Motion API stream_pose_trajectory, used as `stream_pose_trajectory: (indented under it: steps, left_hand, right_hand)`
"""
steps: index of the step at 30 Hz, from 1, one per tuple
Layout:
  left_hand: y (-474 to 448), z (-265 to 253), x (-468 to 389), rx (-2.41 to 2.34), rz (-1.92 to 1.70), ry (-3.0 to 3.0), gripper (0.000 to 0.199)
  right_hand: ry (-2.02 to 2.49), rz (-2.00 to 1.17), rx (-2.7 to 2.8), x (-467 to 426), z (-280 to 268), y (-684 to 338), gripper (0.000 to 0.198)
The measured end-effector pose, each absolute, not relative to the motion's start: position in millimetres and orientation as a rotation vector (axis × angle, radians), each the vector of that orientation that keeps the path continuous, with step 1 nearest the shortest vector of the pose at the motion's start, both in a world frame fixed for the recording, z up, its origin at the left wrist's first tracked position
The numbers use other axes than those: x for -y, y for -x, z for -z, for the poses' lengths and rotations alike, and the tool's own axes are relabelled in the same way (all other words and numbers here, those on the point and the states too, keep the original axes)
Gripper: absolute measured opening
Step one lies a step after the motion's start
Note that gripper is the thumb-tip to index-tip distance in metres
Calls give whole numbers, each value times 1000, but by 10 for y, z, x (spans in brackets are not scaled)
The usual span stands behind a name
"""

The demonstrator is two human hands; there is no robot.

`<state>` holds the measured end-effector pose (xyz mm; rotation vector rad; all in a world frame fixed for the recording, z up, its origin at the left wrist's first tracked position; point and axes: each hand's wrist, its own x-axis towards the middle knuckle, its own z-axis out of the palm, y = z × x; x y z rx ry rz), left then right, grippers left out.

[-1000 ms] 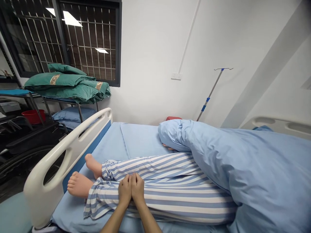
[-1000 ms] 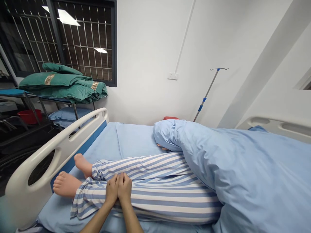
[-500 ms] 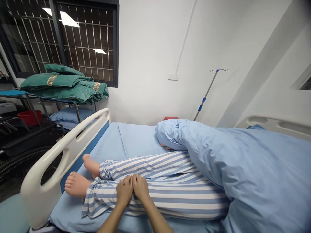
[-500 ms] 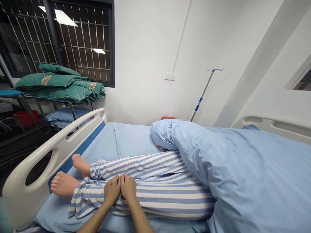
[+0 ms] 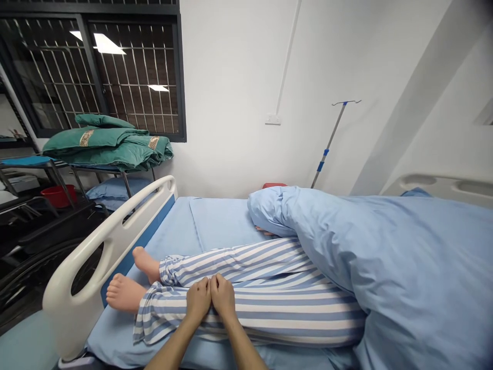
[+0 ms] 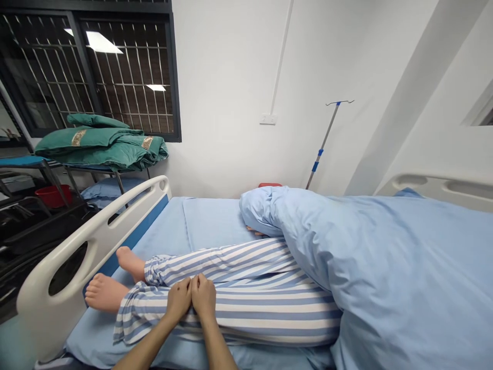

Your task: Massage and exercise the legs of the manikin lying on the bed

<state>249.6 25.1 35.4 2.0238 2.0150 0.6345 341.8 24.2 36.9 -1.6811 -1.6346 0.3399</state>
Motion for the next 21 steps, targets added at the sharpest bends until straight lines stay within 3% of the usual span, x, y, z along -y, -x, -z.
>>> stream_pose_trajectory:
  steps: [9,21]
  left_hand:
    - [-2804,-433,-281,-1771,-1064,-1618,32]
    - [-2729,-338,-227,-1739,-1052,-1772,31]
  right_hand:
    - [1444,-537,1321,-297,-299,-3522,35]
    - [1495,-504,1445,-263,-272,-3505,35]
